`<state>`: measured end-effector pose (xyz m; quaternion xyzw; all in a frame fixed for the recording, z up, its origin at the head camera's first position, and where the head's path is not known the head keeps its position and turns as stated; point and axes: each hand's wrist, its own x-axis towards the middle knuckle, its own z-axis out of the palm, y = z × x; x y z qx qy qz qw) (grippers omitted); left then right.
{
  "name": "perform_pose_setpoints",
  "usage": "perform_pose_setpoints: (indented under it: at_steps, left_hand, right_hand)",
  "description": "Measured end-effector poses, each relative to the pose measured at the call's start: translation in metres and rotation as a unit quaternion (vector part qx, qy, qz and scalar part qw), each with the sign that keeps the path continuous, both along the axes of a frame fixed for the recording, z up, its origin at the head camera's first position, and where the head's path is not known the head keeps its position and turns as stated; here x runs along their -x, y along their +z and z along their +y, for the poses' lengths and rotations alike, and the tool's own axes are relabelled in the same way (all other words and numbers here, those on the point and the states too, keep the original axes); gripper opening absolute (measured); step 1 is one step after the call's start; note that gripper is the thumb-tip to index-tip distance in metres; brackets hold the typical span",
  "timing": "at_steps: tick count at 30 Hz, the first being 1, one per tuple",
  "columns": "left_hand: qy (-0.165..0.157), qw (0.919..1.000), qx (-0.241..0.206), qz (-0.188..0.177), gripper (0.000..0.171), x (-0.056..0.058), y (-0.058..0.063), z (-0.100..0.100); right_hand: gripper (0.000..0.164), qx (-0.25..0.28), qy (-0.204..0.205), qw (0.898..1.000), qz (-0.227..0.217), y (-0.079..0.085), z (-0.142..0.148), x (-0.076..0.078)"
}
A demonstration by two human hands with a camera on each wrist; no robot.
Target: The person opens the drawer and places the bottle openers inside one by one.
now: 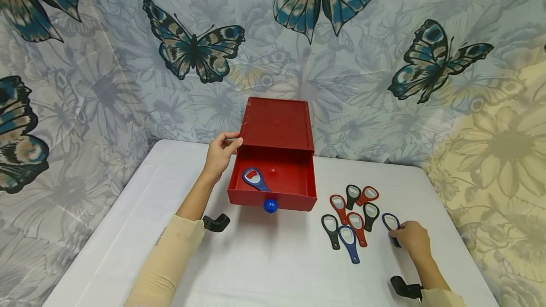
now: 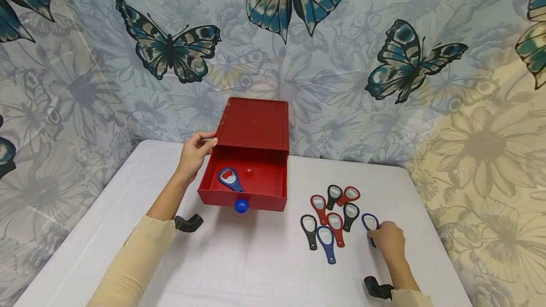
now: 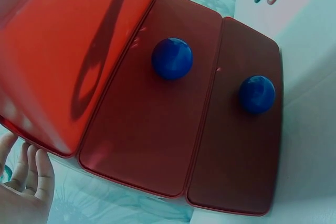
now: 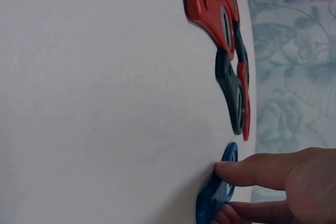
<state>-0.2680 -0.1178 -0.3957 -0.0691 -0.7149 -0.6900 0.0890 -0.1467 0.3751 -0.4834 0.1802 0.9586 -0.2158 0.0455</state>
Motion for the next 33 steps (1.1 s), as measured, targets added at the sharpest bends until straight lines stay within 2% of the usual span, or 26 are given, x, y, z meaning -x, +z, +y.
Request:
perform_pose_setpoints:
  at_steps: [7,13,19,28,33]
  left_hand:
    - [0.005,0.9999,0.012,0.001,0.036,0.000,0.000,0.000]
    - [0.005,0.9999,0.011,-0.002,0.036,0.001,0.000,0.000]
    - [0.003,1.0000,0.007,0.001,0.036,0.000,0.001,0.001]
    - [0.002,0.9996,0.024,0.011,0.035,0.004,-0.001,-0.002]
    - [0.001,0.9980,0.051,0.038,0.032,0.004,-0.001,-0.002]
  right_hand:
    - [0.041,0.004,0.000,1.000,0.013,-0.007,0.005,-0.001]
    - [0.044,0.006,0.007,0.999,0.034,-0.008,0.007,-0.001]
    - [0.048,0.020,-0.002,0.998,0.054,-0.014,0.007,-0.002]
    - [0.047,0.040,-0.010,0.995,0.089,-0.004,-0.003,0.000]
    - [0.046,0.063,-0.030,0.993,0.098,0.000,-0.007,-0.002]
